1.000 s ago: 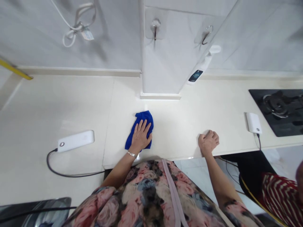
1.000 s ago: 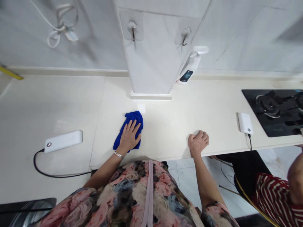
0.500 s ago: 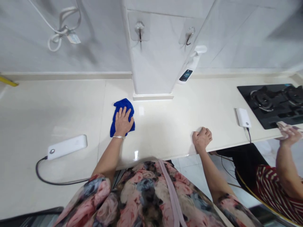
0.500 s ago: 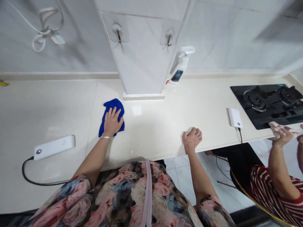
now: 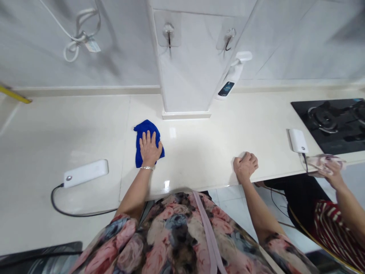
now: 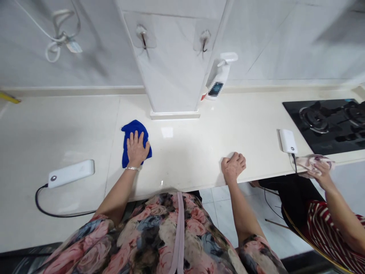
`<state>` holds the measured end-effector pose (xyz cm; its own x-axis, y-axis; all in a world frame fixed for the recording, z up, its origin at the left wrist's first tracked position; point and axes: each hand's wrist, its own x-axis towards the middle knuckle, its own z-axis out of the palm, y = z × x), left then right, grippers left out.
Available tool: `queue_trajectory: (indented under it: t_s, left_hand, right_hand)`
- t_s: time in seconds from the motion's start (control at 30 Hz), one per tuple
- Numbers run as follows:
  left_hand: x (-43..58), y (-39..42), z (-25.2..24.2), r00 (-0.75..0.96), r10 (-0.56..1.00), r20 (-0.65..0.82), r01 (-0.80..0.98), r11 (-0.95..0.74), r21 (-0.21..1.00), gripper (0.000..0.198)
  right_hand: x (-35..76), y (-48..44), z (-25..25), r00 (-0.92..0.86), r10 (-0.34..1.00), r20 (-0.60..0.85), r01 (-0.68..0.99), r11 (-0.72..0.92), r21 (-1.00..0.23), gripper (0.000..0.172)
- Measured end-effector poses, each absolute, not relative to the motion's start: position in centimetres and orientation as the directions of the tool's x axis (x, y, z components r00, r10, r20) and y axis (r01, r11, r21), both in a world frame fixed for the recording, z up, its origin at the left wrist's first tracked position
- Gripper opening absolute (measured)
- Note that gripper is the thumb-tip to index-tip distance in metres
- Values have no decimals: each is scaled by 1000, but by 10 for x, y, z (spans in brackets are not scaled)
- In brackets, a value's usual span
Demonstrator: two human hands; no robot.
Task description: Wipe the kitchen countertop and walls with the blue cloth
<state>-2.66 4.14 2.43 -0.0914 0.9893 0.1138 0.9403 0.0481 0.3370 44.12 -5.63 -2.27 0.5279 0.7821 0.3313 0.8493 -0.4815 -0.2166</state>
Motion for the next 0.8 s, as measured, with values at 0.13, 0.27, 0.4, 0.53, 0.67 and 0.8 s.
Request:
queue_trajectory:
  t_s: [0.13, 0.27, 0.4, 0.53, 0.67, 0.8]
  left_hand:
    - [-17, 20, 23, -71, 991, 117, 940, 28, 339, 69]
    - [-7, -1, 22, -42, 994, 100, 939, 6, 343, 69]
    - [5, -21, 23, 15, 997, 75, 938, -40, 343, 69]
    - [13, -31, 24, 49, 997, 51, 933, -64, 353, 69]
    - [14, -33, 26, 61, 998, 33, 932, -69, 356, 70]
    - [14, -26, 29, 72, 997, 8, 944, -71, 323, 72]
  right_hand:
    - [442, -57, -23, 514, 786, 344, 857, -473, -201, 52]
    - [442, -57, -22, 518, 779, 353, 855, -479, -199, 52]
    - [440, -57, -20, 524, 782, 337, 851, -482, -206, 53]
    - [440, -58, -18, 529, 786, 320, 848, -482, -218, 54]
    - [442, -59, -20, 527, 786, 324, 850, -477, -225, 56]
    - [445, -60, -23, 531, 789, 308, 847, -483, -223, 58]
